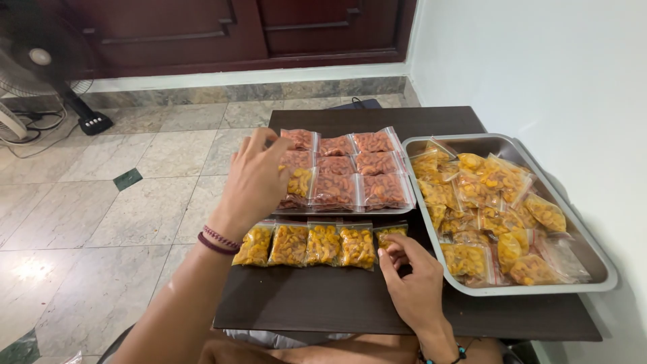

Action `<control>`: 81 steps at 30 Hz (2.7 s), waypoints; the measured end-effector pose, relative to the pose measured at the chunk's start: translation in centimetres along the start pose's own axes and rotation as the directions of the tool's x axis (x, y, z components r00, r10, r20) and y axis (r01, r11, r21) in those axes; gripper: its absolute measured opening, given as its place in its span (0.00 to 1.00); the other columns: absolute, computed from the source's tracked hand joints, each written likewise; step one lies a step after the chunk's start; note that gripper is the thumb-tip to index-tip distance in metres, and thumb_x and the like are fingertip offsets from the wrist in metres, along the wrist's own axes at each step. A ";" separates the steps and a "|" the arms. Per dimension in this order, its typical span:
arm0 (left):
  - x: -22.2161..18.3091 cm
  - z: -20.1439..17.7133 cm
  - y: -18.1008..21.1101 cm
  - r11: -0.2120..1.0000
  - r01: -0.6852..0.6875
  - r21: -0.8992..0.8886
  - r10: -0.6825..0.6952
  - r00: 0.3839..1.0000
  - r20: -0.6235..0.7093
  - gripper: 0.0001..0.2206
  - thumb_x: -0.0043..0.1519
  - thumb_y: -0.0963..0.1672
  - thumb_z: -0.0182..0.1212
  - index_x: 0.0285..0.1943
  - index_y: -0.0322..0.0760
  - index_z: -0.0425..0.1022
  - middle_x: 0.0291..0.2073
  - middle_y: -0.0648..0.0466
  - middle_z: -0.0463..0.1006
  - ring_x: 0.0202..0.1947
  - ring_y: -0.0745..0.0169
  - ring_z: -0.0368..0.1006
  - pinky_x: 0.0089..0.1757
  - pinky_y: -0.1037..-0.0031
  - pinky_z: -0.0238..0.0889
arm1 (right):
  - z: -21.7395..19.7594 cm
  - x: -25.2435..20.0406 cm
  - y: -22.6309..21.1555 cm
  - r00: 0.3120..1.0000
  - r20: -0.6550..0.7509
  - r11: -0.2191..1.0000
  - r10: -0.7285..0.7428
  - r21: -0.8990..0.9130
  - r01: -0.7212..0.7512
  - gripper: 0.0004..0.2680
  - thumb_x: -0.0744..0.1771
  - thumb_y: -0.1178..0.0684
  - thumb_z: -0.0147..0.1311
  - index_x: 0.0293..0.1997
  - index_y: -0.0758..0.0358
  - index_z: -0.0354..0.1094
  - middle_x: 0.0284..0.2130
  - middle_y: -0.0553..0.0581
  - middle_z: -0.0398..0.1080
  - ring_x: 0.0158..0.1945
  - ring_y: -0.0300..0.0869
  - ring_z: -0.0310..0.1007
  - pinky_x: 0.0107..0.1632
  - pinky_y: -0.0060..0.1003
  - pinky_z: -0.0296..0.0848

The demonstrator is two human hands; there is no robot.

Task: A person is organizing and inspecting small plastic bags filled with snacks, arranging them into rows and placing them into metal and plastic trays.

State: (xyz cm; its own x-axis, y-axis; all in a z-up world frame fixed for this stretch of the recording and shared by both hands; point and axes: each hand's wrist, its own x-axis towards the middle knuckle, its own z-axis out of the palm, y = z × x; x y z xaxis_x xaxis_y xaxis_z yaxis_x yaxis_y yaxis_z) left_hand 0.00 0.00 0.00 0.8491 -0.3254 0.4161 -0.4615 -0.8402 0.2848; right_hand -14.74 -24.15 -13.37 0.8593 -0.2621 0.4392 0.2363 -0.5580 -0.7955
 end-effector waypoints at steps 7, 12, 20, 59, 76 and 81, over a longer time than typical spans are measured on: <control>-2.2 -0.3 -0.5 0.998 0.048 0.035 -0.051 0.994 0.092 0.10 0.66 0.47 0.54 0.47 0.42 0.78 0.60 0.51 0.70 0.60 0.52 0.64 0.59 0.49 0.55 | -0.1 -0.1 -0.2 0.999 0.022 0.999 -0.045 -0.020 0.045 0.10 0.68 0.53 0.57 0.54 0.59 0.73 0.33 0.52 0.74 0.34 0.43 0.74 0.40 0.43 0.78; -6.0 -0.8 -1.5 0.955 0.278 -0.100 -0.281 0.960 -0.014 0.08 0.64 0.45 0.63 0.45 0.37 0.74 0.50 0.49 0.72 0.43 0.59 0.72 0.48 0.66 0.69 | -0.2 0.2 -0.6 0.998 -0.020 0.997 -0.063 -0.051 0.062 0.09 0.66 0.54 0.60 0.51 0.61 0.76 0.33 0.54 0.78 0.33 0.41 0.77 0.39 0.37 0.80; -10.3 -0.9 -2.0 0.834 0.551 0.025 -0.512 0.757 0.406 0.18 0.66 0.51 0.60 0.59 0.40 0.65 0.43 0.44 0.79 0.33 0.51 0.78 0.36 0.62 0.73 | -0.1 -0.1 -1.3 0.991 -0.023 0.990 -0.134 -0.054 0.133 0.09 0.66 0.57 0.60 0.51 0.63 0.74 0.32 0.54 0.76 0.33 0.41 0.76 0.41 0.37 0.80; -11.6 -2.0 0.2 0.756 0.616 -0.219 -0.556 0.782 0.281 0.24 0.60 0.37 0.59 0.66 0.48 0.69 0.49 0.49 0.74 0.47 0.51 0.77 0.43 0.63 0.77 | -0.1 0.1 -1.0 0.987 -0.040 0.987 -0.156 -0.035 0.154 0.09 0.65 0.57 0.61 0.49 0.63 0.75 0.30 0.52 0.77 0.29 0.38 0.74 0.37 0.33 0.79; 1.0 -7.6 0.0 0.740 0.379 -0.556 -0.328 0.925 0.192 0.16 0.62 0.35 0.63 0.58 0.34 0.73 0.52 0.48 0.80 0.52 0.59 0.80 0.46 0.77 0.83 | 0.2 0.1 0.0 0.985 -0.062 0.987 -0.160 -0.023 0.159 0.08 0.65 0.59 0.61 0.48 0.61 0.75 0.28 0.51 0.76 0.28 0.38 0.71 0.37 0.33 0.75; 5.9 -5.3 -0.7 0.699 0.416 -0.581 -0.188 0.891 0.412 0.11 0.65 0.34 0.57 0.57 0.28 0.73 0.48 0.43 0.80 0.49 0.53 0.80 0.45 0.74 0.83 | 0.1 0.1 0.2 0.990 -0.054 0.990 -0.133 -0.047 0.131 0.09 0.66 0.55 0.59 0.50 0.62 0.76 0.30 0.51 0.76 0.29 0.38 0.73 0.36 0.35 0.77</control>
State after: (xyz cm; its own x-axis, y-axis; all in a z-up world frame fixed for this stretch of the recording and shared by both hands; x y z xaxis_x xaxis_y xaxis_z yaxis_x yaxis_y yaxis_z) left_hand 4.01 0.98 6.85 0.9496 -0.3110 -0.0389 -0.1184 -0.4707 0.8743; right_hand -14.58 -24.19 -13.52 0.7947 -0.2273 0.5628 0.3251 -0.6237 -0.7109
